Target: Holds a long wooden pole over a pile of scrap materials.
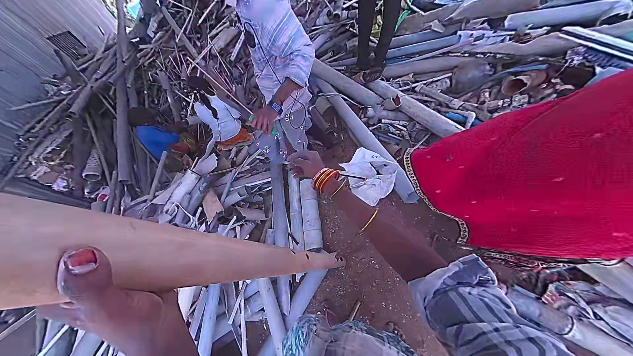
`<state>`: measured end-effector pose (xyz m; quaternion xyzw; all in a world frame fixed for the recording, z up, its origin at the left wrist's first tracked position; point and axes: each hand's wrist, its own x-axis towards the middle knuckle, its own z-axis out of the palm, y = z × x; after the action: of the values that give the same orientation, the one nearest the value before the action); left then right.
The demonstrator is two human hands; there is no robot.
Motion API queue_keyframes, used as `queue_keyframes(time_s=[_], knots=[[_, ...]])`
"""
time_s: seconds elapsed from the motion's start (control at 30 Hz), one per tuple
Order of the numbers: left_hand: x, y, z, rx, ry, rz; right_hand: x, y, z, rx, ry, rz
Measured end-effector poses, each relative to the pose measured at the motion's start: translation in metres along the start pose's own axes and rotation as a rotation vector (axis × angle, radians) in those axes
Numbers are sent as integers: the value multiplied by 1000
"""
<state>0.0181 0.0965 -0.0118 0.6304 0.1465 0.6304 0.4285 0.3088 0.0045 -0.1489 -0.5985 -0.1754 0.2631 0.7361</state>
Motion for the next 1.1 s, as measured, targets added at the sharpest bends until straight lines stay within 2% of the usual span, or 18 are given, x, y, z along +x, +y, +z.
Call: queue_keyframes(time_s=[0.1,0.2,0.33,0.47,0.73,0.87,0.97,1.1], knots=[[1,-4,-5,-17,1,-26,-83,52,-13,-75,-61,31],[-5,1,-7,-48,-47,-27,-161,84,-24,-212,-183,82],[-17,11,-1,-54,-47,-48,-215,132,-37,-360,-242,52],[-35,27,5,-24,10,-52,-230,156,-48,-439,-310,166],[-63,53,6,7,-20,45,-242,178,-66,-454,-408,91],[-68,60,9,-25,0,16,-241,164,-68,-702,-538,42],[-67,59,1,11,69,-20,-236,156,-65,-786,-626,-8],[-77,67,6,24,170,-49,-230,143,-65,-612,-662,24]])
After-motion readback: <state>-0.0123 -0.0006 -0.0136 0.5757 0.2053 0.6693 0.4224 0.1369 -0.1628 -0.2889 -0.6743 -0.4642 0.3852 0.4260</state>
